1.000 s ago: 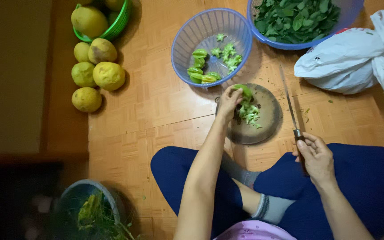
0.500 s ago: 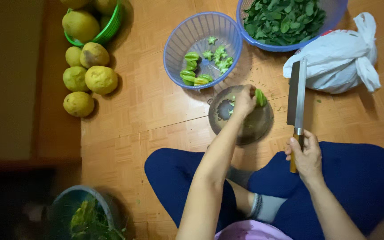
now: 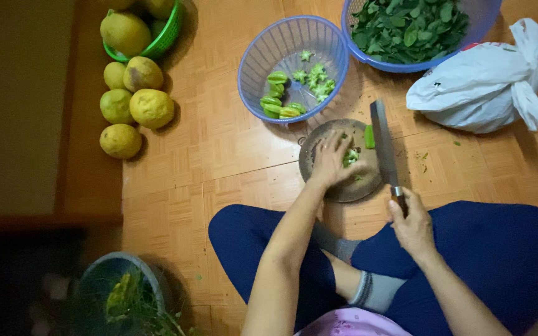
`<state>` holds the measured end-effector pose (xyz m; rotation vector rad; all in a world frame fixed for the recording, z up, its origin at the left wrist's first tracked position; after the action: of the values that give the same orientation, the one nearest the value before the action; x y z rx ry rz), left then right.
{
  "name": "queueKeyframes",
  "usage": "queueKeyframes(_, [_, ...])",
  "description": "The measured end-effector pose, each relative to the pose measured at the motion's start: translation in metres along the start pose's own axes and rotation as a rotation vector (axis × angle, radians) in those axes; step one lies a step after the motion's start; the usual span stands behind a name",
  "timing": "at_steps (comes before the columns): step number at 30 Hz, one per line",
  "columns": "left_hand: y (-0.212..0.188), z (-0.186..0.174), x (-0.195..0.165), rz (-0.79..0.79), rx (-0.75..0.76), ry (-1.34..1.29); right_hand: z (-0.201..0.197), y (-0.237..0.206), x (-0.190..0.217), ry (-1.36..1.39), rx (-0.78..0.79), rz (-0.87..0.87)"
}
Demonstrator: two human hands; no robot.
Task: The person sits on the floor and uses a knife to slice starfruit on a round wooden cutting board. Sliced pieces are periodically transferred into a blue plastic basket. The person continues slicing additional starfruit pieces throughout the clip.
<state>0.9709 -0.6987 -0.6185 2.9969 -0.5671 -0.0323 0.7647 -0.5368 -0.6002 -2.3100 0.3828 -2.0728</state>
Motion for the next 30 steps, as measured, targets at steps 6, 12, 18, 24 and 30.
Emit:
queueKeyframes(6, [-0.030,0.005,-0.012,-0.003,-0.219,-0.046,0.018,-0.030,-0.003,-0.070,0.027,0.089])
queueKeyframes(12, [-0.020,0.025,-0.009,-0.056,-0.277,-0.088,0.033,-0.092,-0.026,0.014,0.017,0.234])
queueKeyframes(18, [-0.007,0.033,-0.014,-0.082,-0.293,-0.203,0.052,-0.109,-0.038,0.103,0.019,0.364])
queueKeyframes(24, [-0.006,0.042,-0.020,-0.162,-0.290,-0.451,0.080,-0.067,-0.032,0.104,0.066,0.274])
queueKeyframes(30, [-0.002,0.041,-0.020,-0.273,-0.431,-0.588,0.105,-0.028,-0.030,0.006,0.008,-0.276])
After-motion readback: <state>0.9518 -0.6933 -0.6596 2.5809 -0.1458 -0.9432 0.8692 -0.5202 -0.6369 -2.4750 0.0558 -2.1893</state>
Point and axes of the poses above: each hand's wrist, its own y-axis towards the middle knuckle, its own z-axis out of the palm, x = y × z, the point moved 4 cm from there along y, towards the middle knuckle, and after that the axes turned 14 degrees about y, right-handed, at the moved point
